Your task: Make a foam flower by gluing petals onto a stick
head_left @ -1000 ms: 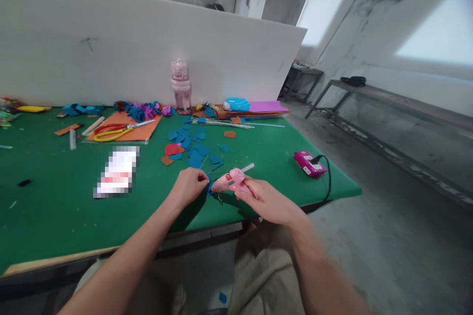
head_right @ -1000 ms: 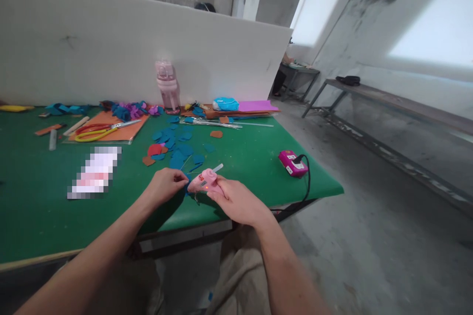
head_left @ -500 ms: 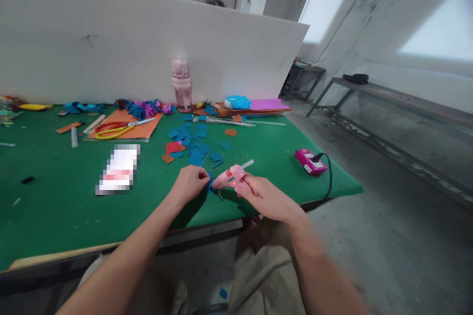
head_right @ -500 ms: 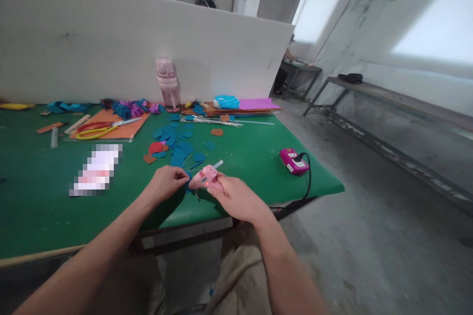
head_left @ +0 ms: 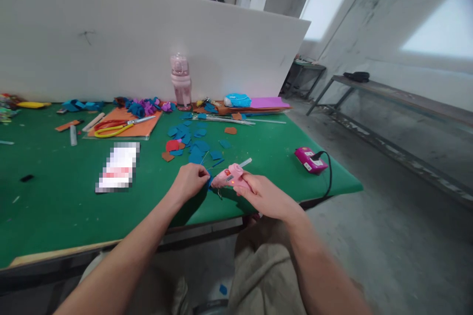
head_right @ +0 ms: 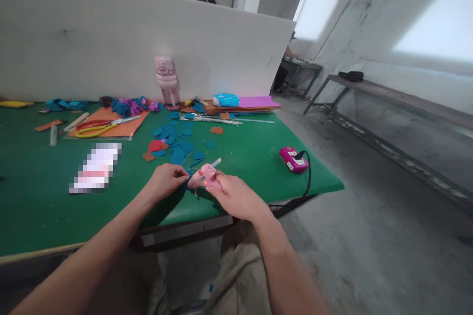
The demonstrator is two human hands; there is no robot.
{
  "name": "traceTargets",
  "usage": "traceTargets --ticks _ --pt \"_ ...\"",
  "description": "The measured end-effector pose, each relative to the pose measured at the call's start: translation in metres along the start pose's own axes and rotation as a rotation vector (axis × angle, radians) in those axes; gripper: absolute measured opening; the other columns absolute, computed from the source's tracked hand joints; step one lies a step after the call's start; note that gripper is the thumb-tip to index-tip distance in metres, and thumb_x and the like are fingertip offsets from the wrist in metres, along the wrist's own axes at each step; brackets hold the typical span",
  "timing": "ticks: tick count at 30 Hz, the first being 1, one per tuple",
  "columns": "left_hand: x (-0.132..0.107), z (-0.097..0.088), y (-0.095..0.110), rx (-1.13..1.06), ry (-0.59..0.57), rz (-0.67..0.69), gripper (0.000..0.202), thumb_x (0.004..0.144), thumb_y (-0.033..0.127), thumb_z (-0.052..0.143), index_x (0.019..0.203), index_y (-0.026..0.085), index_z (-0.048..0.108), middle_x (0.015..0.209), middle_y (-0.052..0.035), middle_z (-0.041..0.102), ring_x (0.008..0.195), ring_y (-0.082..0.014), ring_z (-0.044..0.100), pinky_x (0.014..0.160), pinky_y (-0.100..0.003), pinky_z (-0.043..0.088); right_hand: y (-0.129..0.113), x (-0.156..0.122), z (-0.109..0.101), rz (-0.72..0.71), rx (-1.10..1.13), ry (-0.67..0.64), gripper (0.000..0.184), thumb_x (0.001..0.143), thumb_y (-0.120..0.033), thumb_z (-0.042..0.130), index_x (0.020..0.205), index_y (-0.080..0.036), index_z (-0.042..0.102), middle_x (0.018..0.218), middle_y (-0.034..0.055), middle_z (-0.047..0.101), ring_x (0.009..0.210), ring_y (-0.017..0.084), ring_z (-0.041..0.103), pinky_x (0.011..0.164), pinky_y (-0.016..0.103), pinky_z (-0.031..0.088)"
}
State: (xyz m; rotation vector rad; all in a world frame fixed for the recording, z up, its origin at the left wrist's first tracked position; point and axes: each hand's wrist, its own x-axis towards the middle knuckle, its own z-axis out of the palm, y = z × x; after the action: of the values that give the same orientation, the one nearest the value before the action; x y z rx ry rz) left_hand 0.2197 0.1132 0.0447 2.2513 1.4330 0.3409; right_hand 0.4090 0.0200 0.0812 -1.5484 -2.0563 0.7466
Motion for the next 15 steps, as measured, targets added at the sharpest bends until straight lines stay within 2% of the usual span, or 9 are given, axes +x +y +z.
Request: traceTargets --ticks 15 --pt "-0.0006 -0.002 0.0018 -0.015 -0.013 -0.004 0.022 0.069 0.023 0.05 0.073 0.016 0.07 0.073 -0.0054 0.069 0.069 -0.0162 0.059 0.061 -0.024 0.038 -0.0021 0.0002 -0.0016 -0.021 -0.024 -0.021 0.027 0.086 -0.034 0.038 0.097 -0.017 0.055 0.089 0.0058 0.061 0.078 0.017 0.054 0.068 0.026 0.038"
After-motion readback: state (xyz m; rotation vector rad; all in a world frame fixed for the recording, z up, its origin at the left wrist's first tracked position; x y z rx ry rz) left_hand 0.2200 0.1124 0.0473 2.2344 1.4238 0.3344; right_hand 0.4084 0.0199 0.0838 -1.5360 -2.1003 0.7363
